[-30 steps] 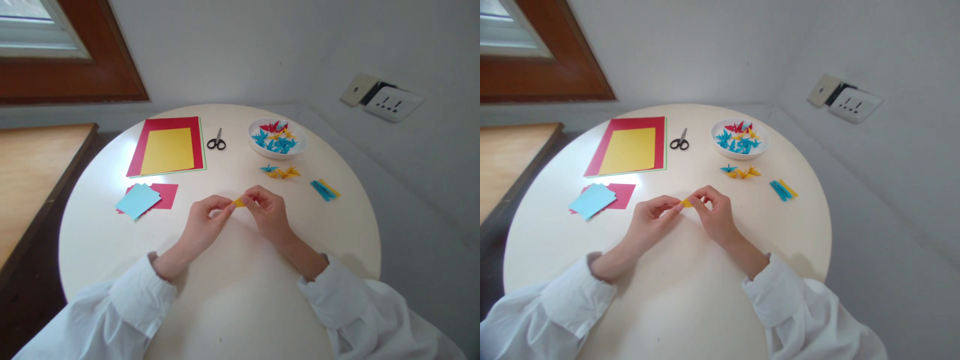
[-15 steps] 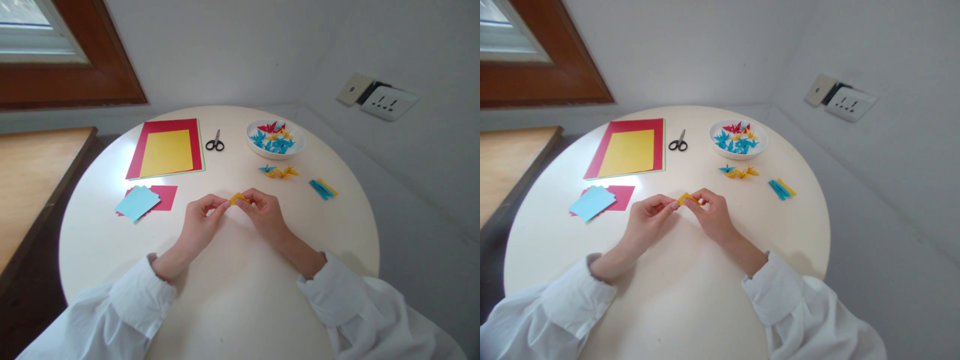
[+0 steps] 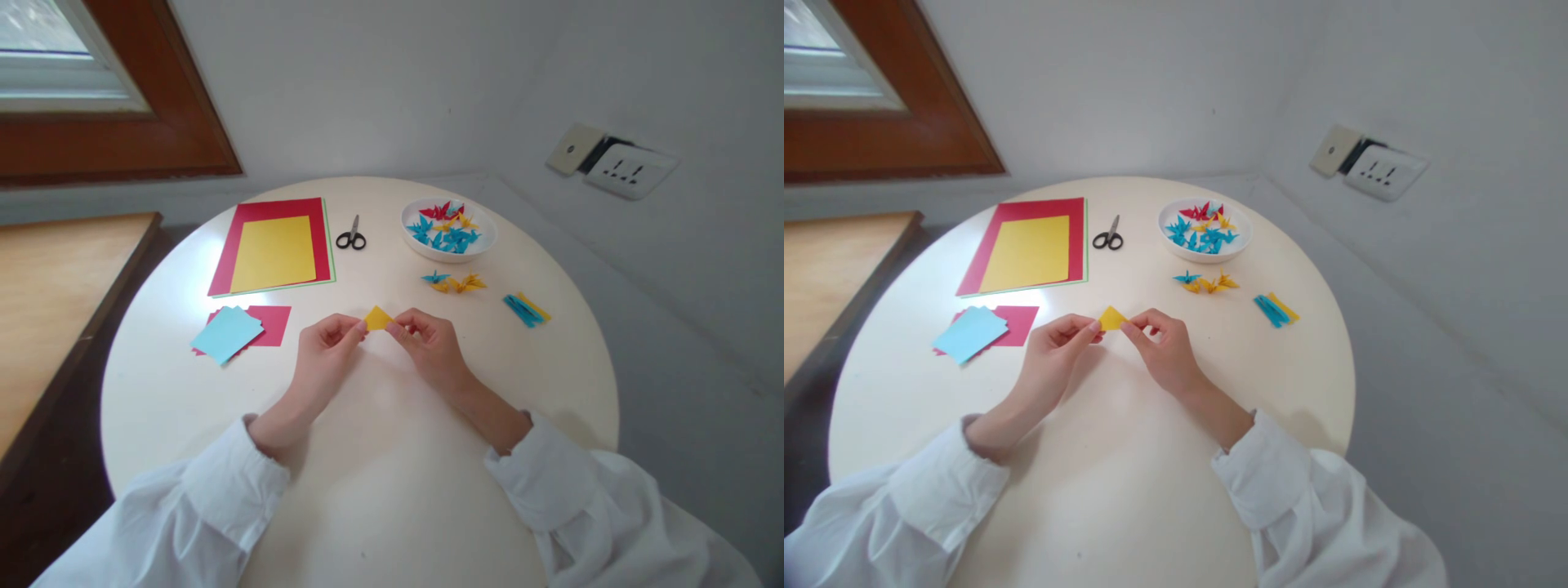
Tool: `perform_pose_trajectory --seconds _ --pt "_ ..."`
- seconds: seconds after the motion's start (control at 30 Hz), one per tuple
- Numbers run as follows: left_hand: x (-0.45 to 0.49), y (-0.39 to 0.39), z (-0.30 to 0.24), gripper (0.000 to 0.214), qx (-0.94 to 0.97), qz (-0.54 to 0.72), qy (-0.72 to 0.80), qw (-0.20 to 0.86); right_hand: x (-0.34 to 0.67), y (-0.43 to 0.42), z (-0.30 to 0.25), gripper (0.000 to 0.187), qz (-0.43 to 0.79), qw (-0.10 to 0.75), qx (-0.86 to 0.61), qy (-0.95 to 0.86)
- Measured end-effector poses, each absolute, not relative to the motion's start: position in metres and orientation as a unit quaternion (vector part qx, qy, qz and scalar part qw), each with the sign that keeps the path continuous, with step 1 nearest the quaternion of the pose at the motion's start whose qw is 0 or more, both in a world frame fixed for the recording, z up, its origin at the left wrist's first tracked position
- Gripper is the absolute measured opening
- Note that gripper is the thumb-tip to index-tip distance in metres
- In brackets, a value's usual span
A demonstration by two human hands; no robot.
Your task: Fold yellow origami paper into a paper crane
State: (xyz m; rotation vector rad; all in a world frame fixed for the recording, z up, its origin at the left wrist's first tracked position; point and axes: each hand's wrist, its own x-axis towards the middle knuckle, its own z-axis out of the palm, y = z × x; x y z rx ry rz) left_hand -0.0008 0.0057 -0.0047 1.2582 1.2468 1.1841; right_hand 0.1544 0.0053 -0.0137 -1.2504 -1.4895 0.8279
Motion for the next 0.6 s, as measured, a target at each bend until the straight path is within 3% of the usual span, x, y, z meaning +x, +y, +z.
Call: perform_pose_trajectory --seconds 0.6 --pt "0.0002 0.0036 0.0004 0.016 0.51 0.477 0.489 0.522 0.1515 0.0014 -0.0117 0.013 0.309 0.488 -0.497 -0.647"
